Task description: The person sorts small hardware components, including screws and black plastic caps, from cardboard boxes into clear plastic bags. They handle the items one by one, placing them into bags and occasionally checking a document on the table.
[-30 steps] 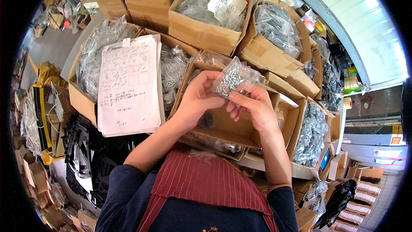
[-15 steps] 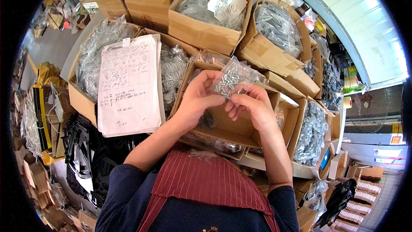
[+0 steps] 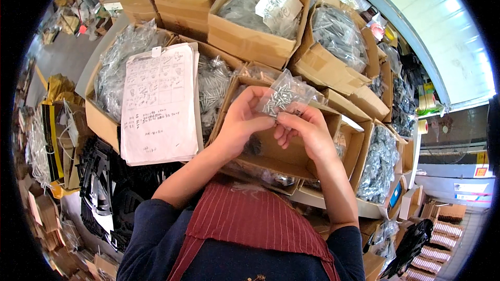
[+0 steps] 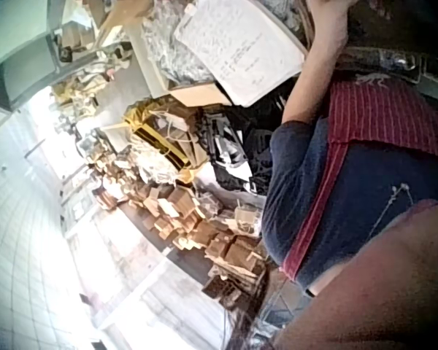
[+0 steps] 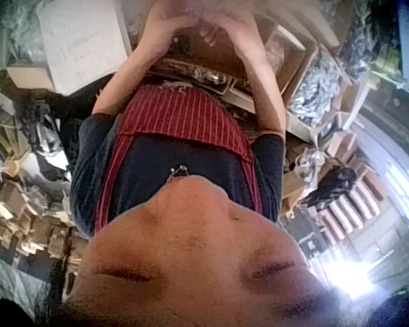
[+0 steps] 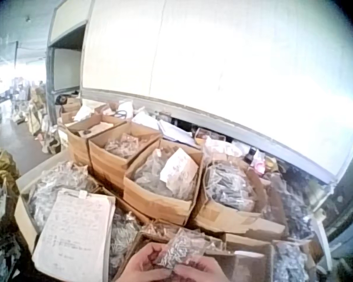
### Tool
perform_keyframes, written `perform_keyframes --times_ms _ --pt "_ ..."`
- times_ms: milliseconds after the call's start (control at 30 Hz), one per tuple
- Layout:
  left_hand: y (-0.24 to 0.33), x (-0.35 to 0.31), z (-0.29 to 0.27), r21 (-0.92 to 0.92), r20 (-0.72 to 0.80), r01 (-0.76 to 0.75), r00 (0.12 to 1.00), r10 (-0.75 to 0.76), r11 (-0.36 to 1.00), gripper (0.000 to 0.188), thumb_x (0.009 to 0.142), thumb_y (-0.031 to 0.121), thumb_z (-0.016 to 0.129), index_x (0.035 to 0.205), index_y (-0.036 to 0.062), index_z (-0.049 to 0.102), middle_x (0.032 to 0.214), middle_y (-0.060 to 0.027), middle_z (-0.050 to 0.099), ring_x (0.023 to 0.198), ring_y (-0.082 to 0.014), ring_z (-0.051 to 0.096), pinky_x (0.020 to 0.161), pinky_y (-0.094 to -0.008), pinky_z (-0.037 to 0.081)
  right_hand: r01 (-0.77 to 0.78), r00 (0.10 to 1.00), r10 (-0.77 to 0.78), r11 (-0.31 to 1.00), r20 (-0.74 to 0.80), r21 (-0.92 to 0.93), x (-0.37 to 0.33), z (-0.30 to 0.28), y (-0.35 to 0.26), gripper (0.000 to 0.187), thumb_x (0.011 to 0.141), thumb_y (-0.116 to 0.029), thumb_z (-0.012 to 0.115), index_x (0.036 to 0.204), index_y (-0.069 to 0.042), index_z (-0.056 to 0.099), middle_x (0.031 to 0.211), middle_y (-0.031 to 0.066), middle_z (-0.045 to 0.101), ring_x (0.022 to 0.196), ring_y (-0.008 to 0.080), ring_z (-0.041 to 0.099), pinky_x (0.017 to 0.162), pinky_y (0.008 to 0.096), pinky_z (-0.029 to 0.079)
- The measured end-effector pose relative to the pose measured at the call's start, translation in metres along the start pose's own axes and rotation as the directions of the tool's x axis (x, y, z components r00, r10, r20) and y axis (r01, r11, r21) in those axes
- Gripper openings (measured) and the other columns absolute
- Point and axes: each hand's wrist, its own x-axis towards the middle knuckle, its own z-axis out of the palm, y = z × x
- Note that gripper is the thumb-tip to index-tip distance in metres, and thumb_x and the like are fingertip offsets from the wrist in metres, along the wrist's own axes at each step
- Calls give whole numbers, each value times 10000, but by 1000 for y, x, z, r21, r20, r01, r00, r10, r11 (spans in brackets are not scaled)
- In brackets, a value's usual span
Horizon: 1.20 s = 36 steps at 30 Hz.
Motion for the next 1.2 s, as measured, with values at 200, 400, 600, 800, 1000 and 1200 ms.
perform_keyframes --times_ms 200,400,600,800,1000,1200 --pt "2 -1 0 -16 2 17 1000 -17 1000 444 849 -32 635 1267 -2 491 1202 -100 596 1101 -171 591 973 -329 464 -5 1000 5 1000 -7 7 -1 0 1 161 965 -175 634 932 -18 639 728 97 686 587 165 658 516 268 527" --pt "0 0 -1 7 5 -1 1000 1 1000 443 851 -37 635 1270 -3 491 1198 -103 596 1102 -169 591 974 -331 467 -5 1000 5 1000 6 -13 0 -1 2 167 967 -180 636 940 -15 641 727 93 685 589 158 660 515 262 527" --pt "0 0 1 -13 5 -7 1000 7 1000 422 861 -36 632 1258 0 493 1186 -102 595 1086 -168 593 955 -328 480 5 1000 -5 999 0 -31 -1 0 1 171 966 -180 636 935 -13 646 729 93 685 592 158 659 517 263 528" --pt "-2 0 0 8 -9 -7 1000 7 1000 414 879 -32 633 1260 3 475 1147 -103 602 1047 -167 602 923 -330 491 24 1000 -24 999 -5 -31 0 0 4 162 963 -164 636 932 -5 647 734 94 682 608 164 663 527 267 530" --pt "-6 0 2 73 8 -93 996 92 993 431 872 -57 617 1269 0 460 1111 -100 614 1031 -166 609 898 -325 501 36 998 -40 997 -55 -64 -1 1 4 140 953 -143 638 937 -4 650 728 95 677 606 167 656 530 276 525" --pt "-2 -3 -2 19 7 -41 999 41 999 454 847 -24 600 1290 9 509 1153 -87 632 1067 -159 605 936 -320 507 0 997 -5 998 -78 -59 -2 -1 3 121 938 -122 638 938 -2 652 728 95 676 594 172 647 521 282 521"
